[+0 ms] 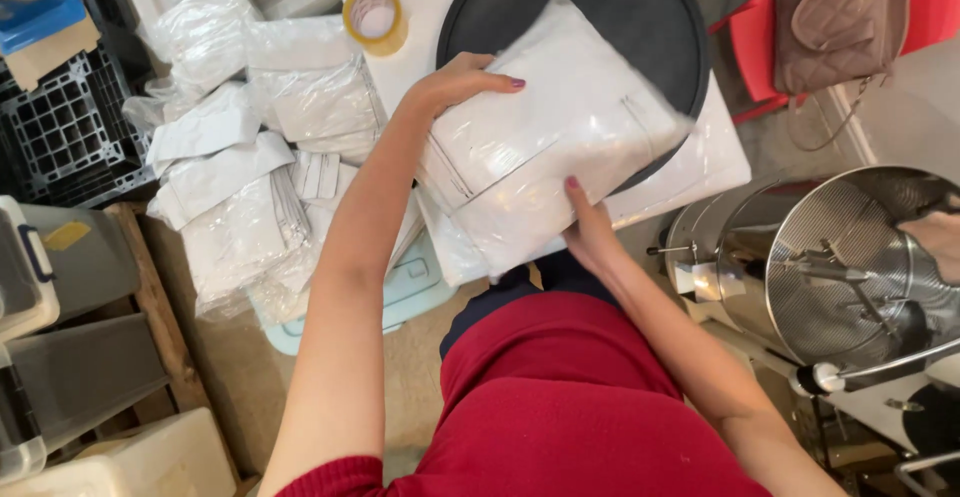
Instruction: Packaging bundles of white items into plastic bags and sealing them with tape
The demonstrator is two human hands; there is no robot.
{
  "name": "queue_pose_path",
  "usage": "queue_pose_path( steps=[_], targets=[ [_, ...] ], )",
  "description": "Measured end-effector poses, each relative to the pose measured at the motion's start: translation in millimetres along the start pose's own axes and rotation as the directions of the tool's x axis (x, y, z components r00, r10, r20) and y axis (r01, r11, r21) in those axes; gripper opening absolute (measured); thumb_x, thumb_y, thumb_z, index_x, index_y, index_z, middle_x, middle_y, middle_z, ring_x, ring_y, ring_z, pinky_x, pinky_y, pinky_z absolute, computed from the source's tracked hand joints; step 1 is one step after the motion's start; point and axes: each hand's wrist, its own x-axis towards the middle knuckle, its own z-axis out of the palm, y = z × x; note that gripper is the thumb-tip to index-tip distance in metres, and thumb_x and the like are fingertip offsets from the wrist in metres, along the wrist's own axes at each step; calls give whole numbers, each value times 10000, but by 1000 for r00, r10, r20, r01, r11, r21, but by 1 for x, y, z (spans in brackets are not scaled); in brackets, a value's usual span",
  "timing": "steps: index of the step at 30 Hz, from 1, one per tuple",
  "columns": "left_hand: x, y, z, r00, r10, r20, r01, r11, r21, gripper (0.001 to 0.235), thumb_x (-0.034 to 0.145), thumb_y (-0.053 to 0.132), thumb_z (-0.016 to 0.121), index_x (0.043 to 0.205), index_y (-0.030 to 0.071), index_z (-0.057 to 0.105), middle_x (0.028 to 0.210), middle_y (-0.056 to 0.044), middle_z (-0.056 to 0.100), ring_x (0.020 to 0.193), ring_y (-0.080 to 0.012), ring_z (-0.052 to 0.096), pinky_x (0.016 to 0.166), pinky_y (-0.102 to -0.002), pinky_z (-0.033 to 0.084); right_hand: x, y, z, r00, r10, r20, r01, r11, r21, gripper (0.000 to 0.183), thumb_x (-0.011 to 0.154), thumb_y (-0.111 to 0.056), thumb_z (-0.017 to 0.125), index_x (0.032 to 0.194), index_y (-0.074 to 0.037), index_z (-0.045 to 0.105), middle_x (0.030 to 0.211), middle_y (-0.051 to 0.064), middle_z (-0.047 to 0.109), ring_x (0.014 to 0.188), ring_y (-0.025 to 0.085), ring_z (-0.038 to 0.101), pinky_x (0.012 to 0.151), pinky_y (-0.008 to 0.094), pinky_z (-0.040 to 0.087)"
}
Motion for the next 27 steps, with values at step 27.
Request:
queue_pose_path(
  steps=[27],
  targets=[
    [215, -80, -27, 953, 284, 103, -295, 948, 119, 335, 1013, 316, 563, 1291, 222, 726, 1311, -148, 702, 1219, -326, 665, 1070, -420, 494, 81, -108, 38, 527, -277, 803, 561, -597, -574, 424, 976, -248, 687, 1385, -143, 641, 1289, 189, 637, 1216, 455, 596, 1023, 564, 494]
  ],
)
